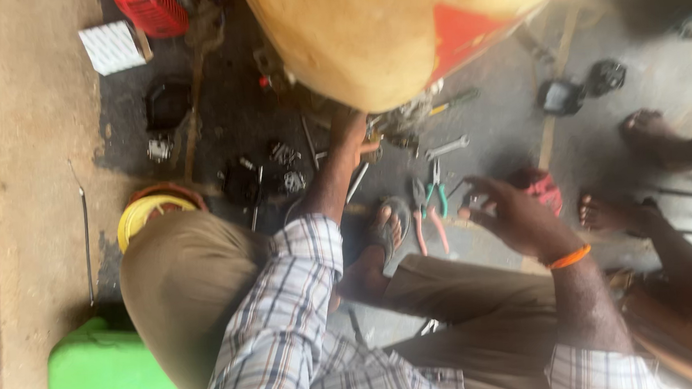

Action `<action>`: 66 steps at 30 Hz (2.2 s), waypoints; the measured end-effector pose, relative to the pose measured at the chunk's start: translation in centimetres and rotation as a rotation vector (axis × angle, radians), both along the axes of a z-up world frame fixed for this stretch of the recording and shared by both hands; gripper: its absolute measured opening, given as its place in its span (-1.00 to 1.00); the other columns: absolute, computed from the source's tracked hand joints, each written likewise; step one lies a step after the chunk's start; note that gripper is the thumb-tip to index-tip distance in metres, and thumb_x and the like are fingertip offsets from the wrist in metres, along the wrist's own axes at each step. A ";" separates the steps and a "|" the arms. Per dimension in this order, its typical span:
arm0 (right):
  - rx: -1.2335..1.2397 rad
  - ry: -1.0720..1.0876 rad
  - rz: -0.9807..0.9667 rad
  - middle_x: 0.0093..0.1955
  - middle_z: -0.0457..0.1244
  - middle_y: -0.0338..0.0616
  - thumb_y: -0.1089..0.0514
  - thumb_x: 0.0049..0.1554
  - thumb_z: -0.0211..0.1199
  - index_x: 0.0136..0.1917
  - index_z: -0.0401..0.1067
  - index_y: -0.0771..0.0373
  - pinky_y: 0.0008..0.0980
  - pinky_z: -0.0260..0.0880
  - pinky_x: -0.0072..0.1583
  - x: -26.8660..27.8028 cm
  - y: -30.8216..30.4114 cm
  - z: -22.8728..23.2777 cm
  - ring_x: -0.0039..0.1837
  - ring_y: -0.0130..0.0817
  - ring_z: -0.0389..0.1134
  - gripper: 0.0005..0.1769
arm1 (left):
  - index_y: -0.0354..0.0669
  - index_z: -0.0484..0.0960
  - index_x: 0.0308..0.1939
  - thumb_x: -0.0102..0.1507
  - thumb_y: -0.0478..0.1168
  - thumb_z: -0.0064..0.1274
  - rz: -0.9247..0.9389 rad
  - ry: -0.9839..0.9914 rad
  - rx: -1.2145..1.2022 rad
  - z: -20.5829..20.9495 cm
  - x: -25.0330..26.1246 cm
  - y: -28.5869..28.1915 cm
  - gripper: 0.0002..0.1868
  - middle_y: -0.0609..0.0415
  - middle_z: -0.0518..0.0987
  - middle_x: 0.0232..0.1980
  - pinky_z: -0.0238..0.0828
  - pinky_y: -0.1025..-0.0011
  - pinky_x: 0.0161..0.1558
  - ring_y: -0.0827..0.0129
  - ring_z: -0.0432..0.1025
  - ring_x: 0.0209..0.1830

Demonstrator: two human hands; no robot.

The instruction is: The person sits on the floor and uses a wrench to tighten a bolt on a small engine component. They then use pliers to adjust a part of the engine.

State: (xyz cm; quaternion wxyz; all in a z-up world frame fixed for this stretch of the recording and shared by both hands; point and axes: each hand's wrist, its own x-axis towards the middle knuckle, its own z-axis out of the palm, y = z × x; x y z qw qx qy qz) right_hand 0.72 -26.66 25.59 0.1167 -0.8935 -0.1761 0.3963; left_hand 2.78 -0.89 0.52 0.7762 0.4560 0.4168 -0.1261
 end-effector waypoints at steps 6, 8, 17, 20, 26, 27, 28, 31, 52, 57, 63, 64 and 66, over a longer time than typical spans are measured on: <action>0.026 0.000 0.002 0.25 0.38 -0.12 -0.23 0.13 0.22 0.52 0.20 0.06 -0.18 0.40 0.23 0.2 0.2 0.6 0.24 -0.25 0.43 -0.23 | 0.04 -0.06 0.58 0.30 0.05 0.02 0.027 -0.033 -0.041 -0.3 0.5 0.6 -0.14 -0.11 0.14 0.55 0.64 -0.18 0.09 -0.07 0.28 0.44; 0.033 0.004 -0.010 0.25 0.38 -0.14 -0.22 0.12 0.22 0.51 0.21 0.06 -0.19 0.41 0.23 0.1 0.2 0.9 0.24 -0.26 0.43 -0.23 | 0.06 -0.05 0.57 0.29 0.08 -0.01 0.019 -0.045 -0.031 -0.4 0.0 0.5 -0.15 -0.07 0.10 0.57 0.62 -0.17 0.09 -0.06 0.24 0.46; 0.023 -0.019 0.012 0.28 0.34 -0.07 -0.22 0.14 0.24 0.51 0.22 0.02 -0.16 0.39 0.23 0.3 0.3 1.3 0.25 -0.23 0.41 -0.26 | -0.01 0.06 0.57 0.24 0.21 0.12 0.291 -0.229 -0.250 -1.1 -4.0 -0.1 -0.06 -0.08 0.02 0.60 0.54 -0.03 0.16 -0.11 0.08 0.49; 0.055 -0.016 0.008 0.26 0.36 -0.08 -0.21 0.13 0.23 0.50 0.22 0.04 -0.17 0.40 0.22 0.0 0.0 1.1 0.24 -0.24 0.43 -0.26 | -0.12 0.29 0.46 0.22 0.19 0.20 0.284 -0.312 -0.224 -1.9 -4.6 -0.4 -0.15 -0.06 0.26 0.44 0.63 0.04 0.11 0.08 0.27 0.15; 0.008 0.000 -0.009 0.25 0.38 -0.10 -0.22 0.14 0.23 0.51 0.23 0.01 -0.17 0.40 0.24 0.2 0.3 1.0 0.26 -0.26 0.42 -0.27 | -0.24 0.46 0.30 0.30 0.12 0.20 0.244 -0.315 -0.192 -2.0 -4.0 0.5 -0.35 0.02 0.31 -0.04 0.71 0.13 0.00 0.25 0.44 -0.09; 0.003 0.003 -0.007 0.25 0.37 -0.10 -0.23 0.14 0.23 0.51 0.22 0.01 -0.17 0.40 0.24 0.2 0.3 0.9 0.26 -0.26 0.42 -0.26 | -0.25 0.46 0.27 0.30 0.11 0.18 0.234 -0.310 -0.190 -1.9 -3.9 0.6 -0.37 0.02 0.34 -0.05 0.72 0.14 -0.02 0.22 0.48 -0.06; -0.002 0.006 -0.005 0.25 0.37 -0.10 -0.23 0.14 0.22 0.51 0.22 0.00 -0.17 0.40 0.24 0.1 0.3 0.8 0.26 -0.26 0.42 -0.26 | -0.24 0.46 0.27 0.30 0.10 0.17 0.224 -0.308 -0.184 -1.7 -3.8 0.6 -0.38 0.01 0.36 -0.02 0.72 0.14 -0.02 0.22 0.48 -0.06; -0.003 0.000 0.024 0.26 0.36 -0.09 -0.25 0.14 0.21 0.52 0.20 0.01 -0.17 0.41 0.24 0.0 0.4 0.6 0.26 -0.26 0.43 -0.24 | -0.20 0.44 0.26 0.29 0.06 0.14 0.201 -0.309 -0.181 -1.4 -3.8 1.0 -0.42 -0.01 0.41 0.07 0.73 0.13 -0.01 0.21 0.48 -0.03; 0.037 -0.009 0.036 0.27 0.36 -0.07 -0.24 0.13 0.24 0.52 0.21 0.07 -0.15 0.40 0.23 -0.1 0.1 0.2 0.24 -0.21 0.42 -0.22 | -0.13 0.14 0.51 0.33 0.00 -0.01 0.077 -0.300 -0.197 -2.6 -2.7 1.1 -0.28 -0.23 0.16 0.50 0.58 -0.06 0.17 -0.13 0.24 0.43; 0.029 0.008 0.020 0.27 0.37 -0.12 -0.23 0.12 0.23 0.52 0.20 0.06 -0.17 0.40 0.23 0.3 0.5 0.6 0.25 -0.24 0.42 -0.22 | -0.31 0.26 0.49 0.41 0.27 -0.20 0.117 -0.209 -0.167 -2.9 -2.3 1.7 -0.19 -0.34 0.33 0.49 0.56 -0.01 0.11 -0.07 0.34 0.40; -0.025 0.013 0.002 0.27 0.36 -0.12 -0.23 0.14 0.22 0.52 0.21 0.05 -0.17 0.40 0.23 0.0 1.0 0.6 0.27 -0.25 0.41 -0.25 | -0.11 0.14 0.50 0.25 0.24 0.01 -0.061 -0.174 0.014 -1.4 -2.4 0.9 -0.14 -0.11 0.28 0.44 0.58 0.05 0.09 0.10 0.36 0.30; -0.013 0.013 0.005 0.27 0.37 -0.12 -0.23 0.14 0.22 0.52 0.22 0.05 -0.18 0.41 0.23 0.2 1.1 0.6 0.26 -0.25 0.41 -0.25 | -0.12 0.16 0.47 0.23 0.19 0.07 -0.067 -0.186 0.014 -1.1 -2.1 1.0 -0.15 -0.12 0.31 0.40 0.61 0.08 0.07 0.12 0.38 0.28; -0.005 0.015 0.000 0.26 0.37 -0.11 -0.23 0.14 0.21 0.51 0.22 0.06 -0.18 0.41 0.22 0.1 1.0 0.6 0.24 -0.25 0.42 -0.25 | -0.14 0.20 0.41 0.19 0.11 0.19 -0.087 -0.202 0.006 -0.6 -1.9 0.8 -0.17 -0.16 0.36 0.33 0.68 0.13 0.04 0.18 0.42 0.25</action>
